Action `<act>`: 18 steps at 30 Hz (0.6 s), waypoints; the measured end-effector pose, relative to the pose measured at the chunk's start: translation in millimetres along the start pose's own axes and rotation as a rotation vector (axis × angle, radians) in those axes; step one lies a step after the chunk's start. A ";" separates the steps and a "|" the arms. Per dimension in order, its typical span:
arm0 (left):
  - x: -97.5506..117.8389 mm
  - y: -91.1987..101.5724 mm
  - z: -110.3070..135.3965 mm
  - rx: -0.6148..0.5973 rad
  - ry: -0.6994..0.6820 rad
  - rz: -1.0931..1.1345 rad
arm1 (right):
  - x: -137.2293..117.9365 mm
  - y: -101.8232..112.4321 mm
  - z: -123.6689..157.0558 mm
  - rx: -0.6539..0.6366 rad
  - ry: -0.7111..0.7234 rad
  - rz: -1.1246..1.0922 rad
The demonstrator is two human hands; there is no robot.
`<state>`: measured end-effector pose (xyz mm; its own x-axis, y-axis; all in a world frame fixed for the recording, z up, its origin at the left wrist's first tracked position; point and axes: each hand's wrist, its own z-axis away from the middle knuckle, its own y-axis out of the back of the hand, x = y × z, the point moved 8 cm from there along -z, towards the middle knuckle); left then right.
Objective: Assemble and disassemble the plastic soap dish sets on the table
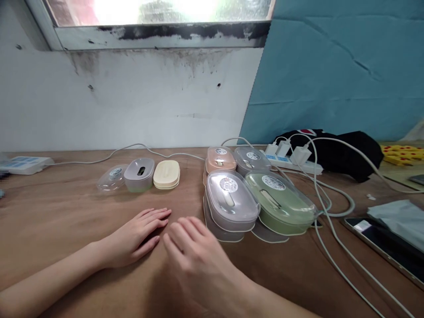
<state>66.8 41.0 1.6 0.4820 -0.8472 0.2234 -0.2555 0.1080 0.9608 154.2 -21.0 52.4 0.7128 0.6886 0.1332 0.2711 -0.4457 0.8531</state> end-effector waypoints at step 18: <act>28.9 34.8 36.3 0.450 -0.180 -0.137 | 87.8 32.8 23.6 0.074 -0.655 0.352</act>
<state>41.4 1.4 35.5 0.3943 -0.9185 0.0306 -0.5554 -0.2116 0.8042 240.9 11.3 80.2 0.9986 0.0265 0.0448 -0.0181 -0.6303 0.7762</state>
